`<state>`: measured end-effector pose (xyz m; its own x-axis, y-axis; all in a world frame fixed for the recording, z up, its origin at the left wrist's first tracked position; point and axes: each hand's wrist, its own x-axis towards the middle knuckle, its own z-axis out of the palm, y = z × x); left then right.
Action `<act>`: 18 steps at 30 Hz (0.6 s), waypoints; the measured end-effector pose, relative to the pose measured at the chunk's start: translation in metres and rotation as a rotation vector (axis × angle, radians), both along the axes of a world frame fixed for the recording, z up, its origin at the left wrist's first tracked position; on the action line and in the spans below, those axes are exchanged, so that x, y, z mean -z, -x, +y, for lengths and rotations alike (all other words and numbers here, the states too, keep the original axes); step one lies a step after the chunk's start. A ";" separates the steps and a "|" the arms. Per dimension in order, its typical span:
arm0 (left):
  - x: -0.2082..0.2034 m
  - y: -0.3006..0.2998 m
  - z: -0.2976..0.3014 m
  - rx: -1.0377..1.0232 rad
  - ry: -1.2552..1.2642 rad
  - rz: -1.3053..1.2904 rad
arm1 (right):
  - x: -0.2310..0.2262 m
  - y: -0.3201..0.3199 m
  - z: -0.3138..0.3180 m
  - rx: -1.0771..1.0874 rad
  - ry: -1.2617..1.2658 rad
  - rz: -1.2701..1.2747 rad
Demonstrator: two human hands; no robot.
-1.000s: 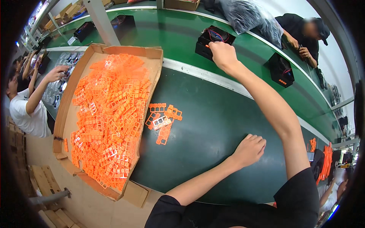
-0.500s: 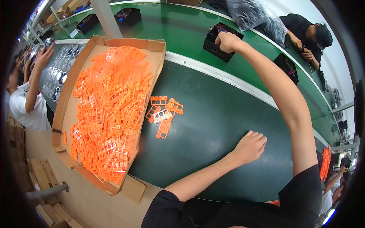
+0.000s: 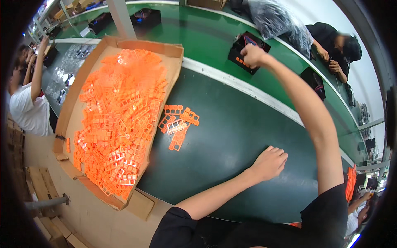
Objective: Assembling orange plastic components and electronic circuit boards into black speaker housings on a factory production line.
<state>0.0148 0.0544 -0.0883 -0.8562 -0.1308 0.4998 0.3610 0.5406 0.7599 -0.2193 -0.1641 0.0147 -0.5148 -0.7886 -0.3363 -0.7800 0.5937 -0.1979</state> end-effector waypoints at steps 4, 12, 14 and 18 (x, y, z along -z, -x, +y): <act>0.008 -0.002 0.004 -0.025 0.104 0.027 | 0.038 -0.028 0.023 0.004 0.382 0.433; 0.010 -0.019 0.036 0.107 0.142 0.066 | -0.008 -0.033 0.165 -0.128 0.299 0.132; -0.014 -0.042 0.028 0.431 0.082 -0.200 | -0.038 -0.088 0.210 -0.096 0.349 -0.031; -0.062 -0.099 -0.008 1.408 -0.396 -0.394 | -0.033 -0.141 0.289 -0.202 0.337 0.123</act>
